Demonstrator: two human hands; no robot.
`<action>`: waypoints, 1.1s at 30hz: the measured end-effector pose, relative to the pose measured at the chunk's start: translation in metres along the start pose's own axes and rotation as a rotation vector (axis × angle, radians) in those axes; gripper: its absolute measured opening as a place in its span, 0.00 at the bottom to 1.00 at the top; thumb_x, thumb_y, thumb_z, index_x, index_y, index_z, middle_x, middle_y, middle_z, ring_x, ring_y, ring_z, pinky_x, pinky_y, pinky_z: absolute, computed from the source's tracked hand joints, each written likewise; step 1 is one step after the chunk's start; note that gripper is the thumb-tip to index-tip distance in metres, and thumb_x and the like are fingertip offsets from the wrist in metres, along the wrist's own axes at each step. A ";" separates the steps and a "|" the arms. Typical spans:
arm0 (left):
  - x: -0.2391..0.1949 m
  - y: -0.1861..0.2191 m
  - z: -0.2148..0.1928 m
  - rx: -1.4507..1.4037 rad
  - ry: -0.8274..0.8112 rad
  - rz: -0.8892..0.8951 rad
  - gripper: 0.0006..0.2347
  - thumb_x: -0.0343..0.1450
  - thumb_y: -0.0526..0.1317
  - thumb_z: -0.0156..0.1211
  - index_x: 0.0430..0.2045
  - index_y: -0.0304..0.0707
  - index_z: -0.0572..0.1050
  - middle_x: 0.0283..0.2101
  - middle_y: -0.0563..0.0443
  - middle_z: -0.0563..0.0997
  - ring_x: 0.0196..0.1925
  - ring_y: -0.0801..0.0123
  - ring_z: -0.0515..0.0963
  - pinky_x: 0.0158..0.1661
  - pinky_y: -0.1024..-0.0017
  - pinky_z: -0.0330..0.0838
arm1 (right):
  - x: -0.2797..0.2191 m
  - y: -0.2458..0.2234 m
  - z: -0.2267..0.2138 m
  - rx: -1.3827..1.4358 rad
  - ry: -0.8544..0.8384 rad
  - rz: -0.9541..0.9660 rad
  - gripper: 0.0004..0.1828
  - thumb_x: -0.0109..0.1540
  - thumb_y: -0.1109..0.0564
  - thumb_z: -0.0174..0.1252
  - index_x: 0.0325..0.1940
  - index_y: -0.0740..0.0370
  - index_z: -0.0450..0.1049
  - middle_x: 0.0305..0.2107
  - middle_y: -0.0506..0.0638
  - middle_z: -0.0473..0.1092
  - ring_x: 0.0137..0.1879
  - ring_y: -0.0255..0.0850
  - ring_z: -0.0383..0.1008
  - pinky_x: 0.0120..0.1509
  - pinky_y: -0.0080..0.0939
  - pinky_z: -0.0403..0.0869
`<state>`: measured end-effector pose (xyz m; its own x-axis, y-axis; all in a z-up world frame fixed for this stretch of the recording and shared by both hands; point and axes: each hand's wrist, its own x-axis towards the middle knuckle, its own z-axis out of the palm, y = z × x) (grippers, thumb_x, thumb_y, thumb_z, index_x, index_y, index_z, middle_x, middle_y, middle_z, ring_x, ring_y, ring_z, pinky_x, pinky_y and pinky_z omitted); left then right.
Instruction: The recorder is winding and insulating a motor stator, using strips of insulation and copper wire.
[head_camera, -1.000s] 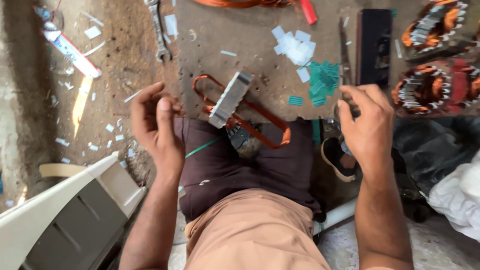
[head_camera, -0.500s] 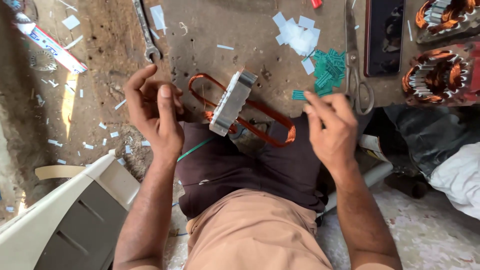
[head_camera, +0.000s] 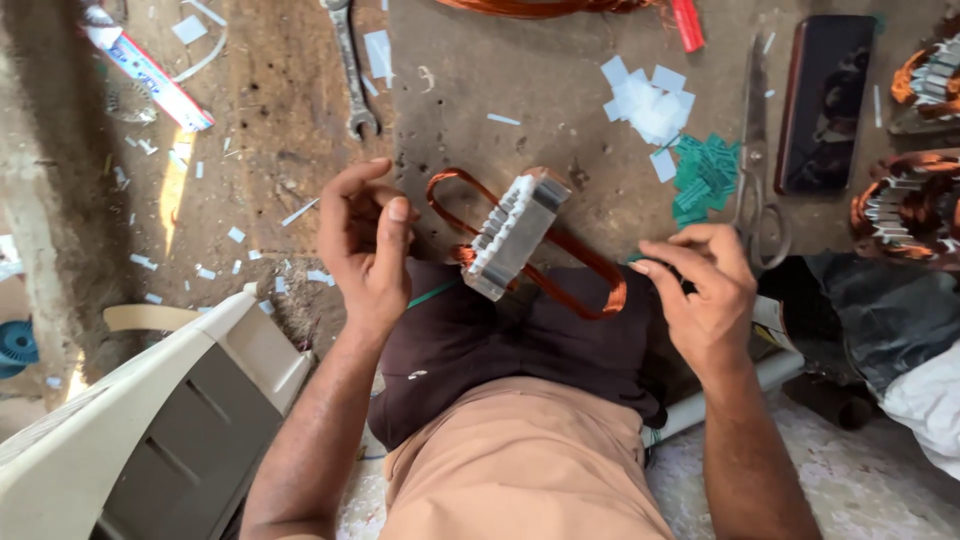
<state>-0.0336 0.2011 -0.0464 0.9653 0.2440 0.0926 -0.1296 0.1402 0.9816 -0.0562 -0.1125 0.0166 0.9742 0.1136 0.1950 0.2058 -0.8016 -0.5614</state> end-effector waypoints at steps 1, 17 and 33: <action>-0.005 0.003 -0.002 0.006 0.006 0.000 0.13 0.81 0.36 0.57 0.60 0.32 0.67 0.35 0.54 0.75 0.31 0.81 0.69 0.31 0.82 0.62 | -0.005 0.001 0.000 0.006 -0.004 -0.003 0.15 0.58 0.65 0.73 0.49 0.64 0.81 0.42 0.54 0.70 0.44 0.45 0.73 0.46 0.42 0.72; -0.072 0.084 0.045 0.106 -0.384 -0.047 0.07 0.72 0.30 0.68 0.43 0.30 0.80 0.41 0.45 0.84 0.40 0.69 0.84 0.42 0.76 0.78 | -0.002 -0.070 0.002 0.633 -0.159 -0.246 0.14 0.56 0.70 0.70 0.45 0.70 0.78 0.36 0.55 0.78 0.43 0.45 0.81 0.47 0.40 0.79; -0.057 0.077 0.007 0.129 -0.009 0.102 0.04 0.80 0.29 0.61 0.36 0.30 0.79 0.38 0.47 0.84 0.35 0.71 0.81 0.35 0.75 0.77 | 0.008 -0.049 0.022 0.641 -0.030 0.001 0.10 0.58 0.67 0.70 0.43 0.68 0.80 0.39 0.56 0.76 0.44 0.43 0.78 0.48 0.38 0.75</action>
<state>-0.0966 0.1910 0.0253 0.9508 0.2416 0.1937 -0.1972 -0.0097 0.9803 -0.0565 -0.0593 0.0284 0.9746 0.1371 0.1770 0.2106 -0.2925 -0.9328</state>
